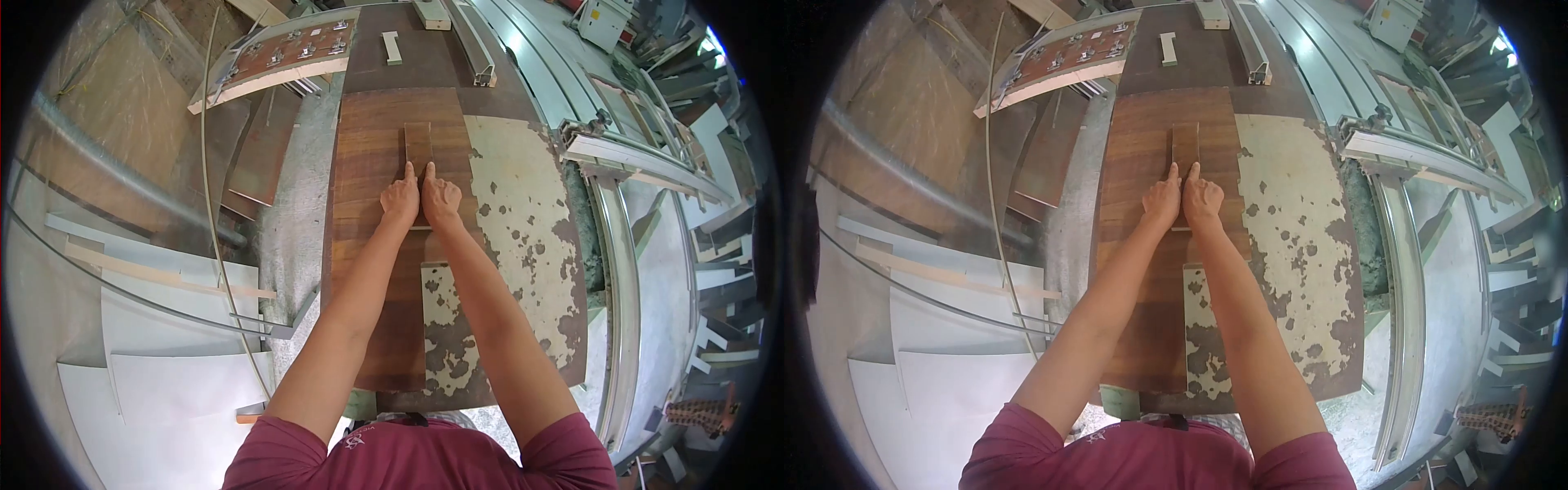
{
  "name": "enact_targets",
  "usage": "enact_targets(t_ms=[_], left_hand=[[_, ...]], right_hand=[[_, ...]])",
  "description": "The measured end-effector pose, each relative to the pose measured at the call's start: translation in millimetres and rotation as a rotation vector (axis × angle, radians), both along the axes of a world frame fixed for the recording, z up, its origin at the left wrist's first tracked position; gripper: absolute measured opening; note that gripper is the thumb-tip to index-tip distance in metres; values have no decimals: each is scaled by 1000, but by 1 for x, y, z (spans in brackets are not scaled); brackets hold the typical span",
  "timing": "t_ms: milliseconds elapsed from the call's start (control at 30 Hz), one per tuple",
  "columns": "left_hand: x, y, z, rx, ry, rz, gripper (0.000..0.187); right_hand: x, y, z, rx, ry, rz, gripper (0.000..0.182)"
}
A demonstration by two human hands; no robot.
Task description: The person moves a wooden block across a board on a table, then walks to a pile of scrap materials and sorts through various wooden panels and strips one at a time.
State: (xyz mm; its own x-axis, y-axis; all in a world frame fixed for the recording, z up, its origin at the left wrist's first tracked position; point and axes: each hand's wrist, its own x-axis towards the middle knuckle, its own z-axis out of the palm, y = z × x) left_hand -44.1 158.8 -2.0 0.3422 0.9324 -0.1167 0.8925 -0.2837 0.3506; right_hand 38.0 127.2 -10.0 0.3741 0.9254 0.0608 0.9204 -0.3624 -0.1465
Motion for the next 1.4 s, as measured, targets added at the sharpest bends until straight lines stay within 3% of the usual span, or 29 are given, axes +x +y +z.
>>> enact_targets(t_ms=[433, 867, 1133, 1400], left_hand=[[39, 118, -9, 94, -72, -7, 44], [51, 156, -18, 112, -179, 25, 39], [26, 108, -11, 113, -139, -33, 42], [-38, -28, -10, 156, -179, -55, 40]], right_hand=[[42, 120, -6, 30, -43, 1, 35], [54, 150, -12, 99, -98, -35, 35], [28, 104, -10, 124, -78, -66, 39], [-33, -50, 8, 22, 76, -61, 41]])
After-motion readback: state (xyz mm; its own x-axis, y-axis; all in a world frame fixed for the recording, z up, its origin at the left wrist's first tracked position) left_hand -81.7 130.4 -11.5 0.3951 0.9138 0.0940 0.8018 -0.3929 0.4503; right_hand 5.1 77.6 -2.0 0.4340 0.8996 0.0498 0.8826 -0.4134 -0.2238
